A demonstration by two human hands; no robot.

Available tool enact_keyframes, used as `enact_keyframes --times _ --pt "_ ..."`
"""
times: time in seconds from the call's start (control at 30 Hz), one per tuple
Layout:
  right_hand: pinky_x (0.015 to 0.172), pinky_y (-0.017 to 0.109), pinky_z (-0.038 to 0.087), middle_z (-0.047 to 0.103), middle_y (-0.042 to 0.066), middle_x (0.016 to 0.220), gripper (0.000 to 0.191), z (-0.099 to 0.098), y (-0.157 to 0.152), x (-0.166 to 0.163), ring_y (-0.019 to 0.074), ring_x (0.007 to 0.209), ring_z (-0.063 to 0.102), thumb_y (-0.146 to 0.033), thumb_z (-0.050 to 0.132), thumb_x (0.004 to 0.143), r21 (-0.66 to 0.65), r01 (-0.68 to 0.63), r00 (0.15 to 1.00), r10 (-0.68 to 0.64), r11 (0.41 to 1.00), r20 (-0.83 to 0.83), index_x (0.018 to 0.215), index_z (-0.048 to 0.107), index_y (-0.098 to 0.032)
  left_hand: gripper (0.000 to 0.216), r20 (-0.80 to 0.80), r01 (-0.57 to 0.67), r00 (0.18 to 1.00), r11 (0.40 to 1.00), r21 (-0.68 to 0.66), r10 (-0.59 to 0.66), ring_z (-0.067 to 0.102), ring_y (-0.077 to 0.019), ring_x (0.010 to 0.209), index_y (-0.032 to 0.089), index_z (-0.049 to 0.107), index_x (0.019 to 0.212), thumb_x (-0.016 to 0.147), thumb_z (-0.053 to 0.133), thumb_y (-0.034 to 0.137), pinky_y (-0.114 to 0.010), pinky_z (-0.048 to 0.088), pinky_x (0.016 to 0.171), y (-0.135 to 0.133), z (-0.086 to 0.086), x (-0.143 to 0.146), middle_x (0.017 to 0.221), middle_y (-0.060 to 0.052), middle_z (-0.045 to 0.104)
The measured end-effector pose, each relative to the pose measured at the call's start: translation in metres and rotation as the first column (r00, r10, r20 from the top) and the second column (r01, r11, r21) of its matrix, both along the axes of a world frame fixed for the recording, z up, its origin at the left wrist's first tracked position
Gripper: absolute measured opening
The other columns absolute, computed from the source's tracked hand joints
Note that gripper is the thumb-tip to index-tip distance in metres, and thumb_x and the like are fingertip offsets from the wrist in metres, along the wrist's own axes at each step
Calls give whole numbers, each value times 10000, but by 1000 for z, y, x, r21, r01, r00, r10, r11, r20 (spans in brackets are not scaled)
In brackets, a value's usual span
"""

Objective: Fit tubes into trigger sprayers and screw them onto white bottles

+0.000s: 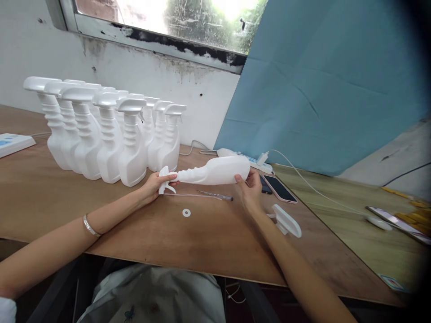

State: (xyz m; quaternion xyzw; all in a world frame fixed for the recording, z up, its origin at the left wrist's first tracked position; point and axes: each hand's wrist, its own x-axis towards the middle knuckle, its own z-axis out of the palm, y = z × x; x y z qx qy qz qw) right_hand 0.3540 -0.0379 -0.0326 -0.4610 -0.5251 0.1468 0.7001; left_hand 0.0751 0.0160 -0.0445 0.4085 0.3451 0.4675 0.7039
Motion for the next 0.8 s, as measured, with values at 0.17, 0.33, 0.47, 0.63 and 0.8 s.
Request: enact_keyframes --times 0.17,0.33,0.47,0.63,0.8 --pt "895 341 401 466 49 1238 690 3 -1 -2 190 1063 488 -236 734 553 32 -168 985 166 985 39 1169 427 -267 240 -18 -20 1000 999 27 21 630 -129 599 54 607 851 647 693 146 -156 538 526 -1 0 0 731 -99 665" --pt "958 420 330 547 40 1128 410 1 -6 -4 208 1076 494 -168 669 593 130 -23 977 -5 991 214 949 483 -253 266 -127 -35 991 999 -37 30 608 -141 474 71 597 765 740 601 335 -181 494 395 -2 2 1 616 -93 645" --pt "974 442 303 537 16 1162 327 1 -11 -4 207 1114 473 -148 621 637 189 6 955 -62 982 291 909 487 -274 268 -142 -18 990 997 -81 6 608 -144 458 85 585 786 748 588 350 -181 490 397 -2 3 1 593 -84 640" --pt "972 408 309 518 25 1176 494 4 -12 -4 210 1099 470 -198 674 617 174 20 942 -78 984 328 1067 487 -273 208 -99 -66 993 994 -86 57 600 -125 458 88 570 774 761 581 295 -159 477 385 -2 6 0 574 -63 626" --pt "856 343 395 538 25 1046 509 3 -5 -1 184 924 516 -302 717 591 124 95 981 -114 988 159 1041 487 -241 198 -40 -6 999 997 -70 3 610 -128 515 80 597 785 728 629 267 -169 500 421 -3 6 2 635 -76 643"
